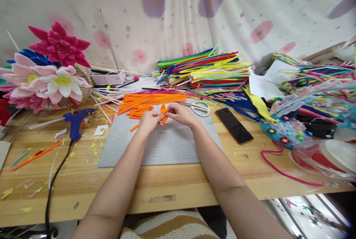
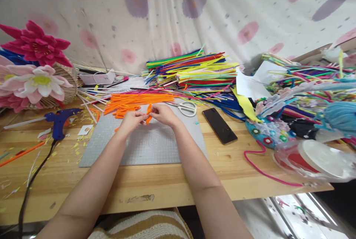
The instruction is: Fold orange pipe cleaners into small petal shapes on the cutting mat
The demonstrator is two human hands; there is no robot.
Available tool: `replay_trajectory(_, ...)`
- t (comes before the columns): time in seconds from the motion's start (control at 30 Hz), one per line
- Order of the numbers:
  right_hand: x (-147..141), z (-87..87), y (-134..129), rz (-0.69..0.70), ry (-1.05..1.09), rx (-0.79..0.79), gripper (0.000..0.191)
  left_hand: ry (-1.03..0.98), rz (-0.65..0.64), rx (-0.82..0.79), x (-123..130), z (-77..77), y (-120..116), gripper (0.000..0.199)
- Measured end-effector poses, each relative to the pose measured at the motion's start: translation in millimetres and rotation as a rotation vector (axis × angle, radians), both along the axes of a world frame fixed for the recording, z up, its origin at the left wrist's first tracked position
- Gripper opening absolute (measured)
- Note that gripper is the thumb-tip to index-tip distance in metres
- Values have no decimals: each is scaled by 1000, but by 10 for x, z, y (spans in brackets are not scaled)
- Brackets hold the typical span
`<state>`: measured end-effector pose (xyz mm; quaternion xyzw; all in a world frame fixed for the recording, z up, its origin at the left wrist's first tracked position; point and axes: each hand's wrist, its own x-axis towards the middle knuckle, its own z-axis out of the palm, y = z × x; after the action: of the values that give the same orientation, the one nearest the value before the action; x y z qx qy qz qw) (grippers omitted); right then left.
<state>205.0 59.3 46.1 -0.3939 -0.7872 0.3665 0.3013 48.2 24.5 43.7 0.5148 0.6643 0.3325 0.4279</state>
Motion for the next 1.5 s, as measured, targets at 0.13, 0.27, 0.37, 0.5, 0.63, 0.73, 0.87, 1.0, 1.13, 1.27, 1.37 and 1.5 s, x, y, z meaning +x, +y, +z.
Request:
replay_trajectory(0.13, -3, -43, 19, -58, -16, 17, 11, 326, -8, 85, -1, 80, -8, 18)
replay_trajectory(0.27, -8, -47, 33, -18, 84, -41, 12, 77, -104, 73, -18, 47, 22, 20)
replay_trajectory(0.37, -12, -40, 33, 48, 163, -108, 15, -114, -147, 45, -33, 13, 61, 20)
replay_trajectory(0.5, -50, -66, 16, 7, 278, -221, 27, -255, 63, 102, -11, 42, 93, 23)
replay_trajectory(0.63, -129, -121, -2, 76, 294, -259, 29, -419, 193, 61, 22, 93, 89, 28)
replay_trajectory(0.73, -160, -132, -7, 93, 295, -200, 30, -431, 135, 29, -1, 122, 85, 30)
replay_trajectory(0.87, -129, -87, -27, 140, 294, -258, 27, -283, 27, 63, -58, 181, 102, 32)
replay_trajectory(1.0, -81, -30, -54, 185, 330, -352, 27, -195, -35, 84, -80, 233, 116, 32)
replay_trajectory(1.13, -60, -27, -59, 197, 359, -391, 26, -107, -61, 154, -78, 176, 133, 31)
replay_trajectory(1.27, -67, -99, -45, 180, 396, -414, 26, 28, -35, 297, -59, 59, 172, 35)
replay_trajectory(1.37, -73, -157, -29, 151, 427, -419, 28, 118, -30, 371, -42, 16, 201, 37)
replay_trajectory(1.5, -66, -165, -17, 133, 440, -404, 30, 58, -53, 377, -41, 2, 219, 36)
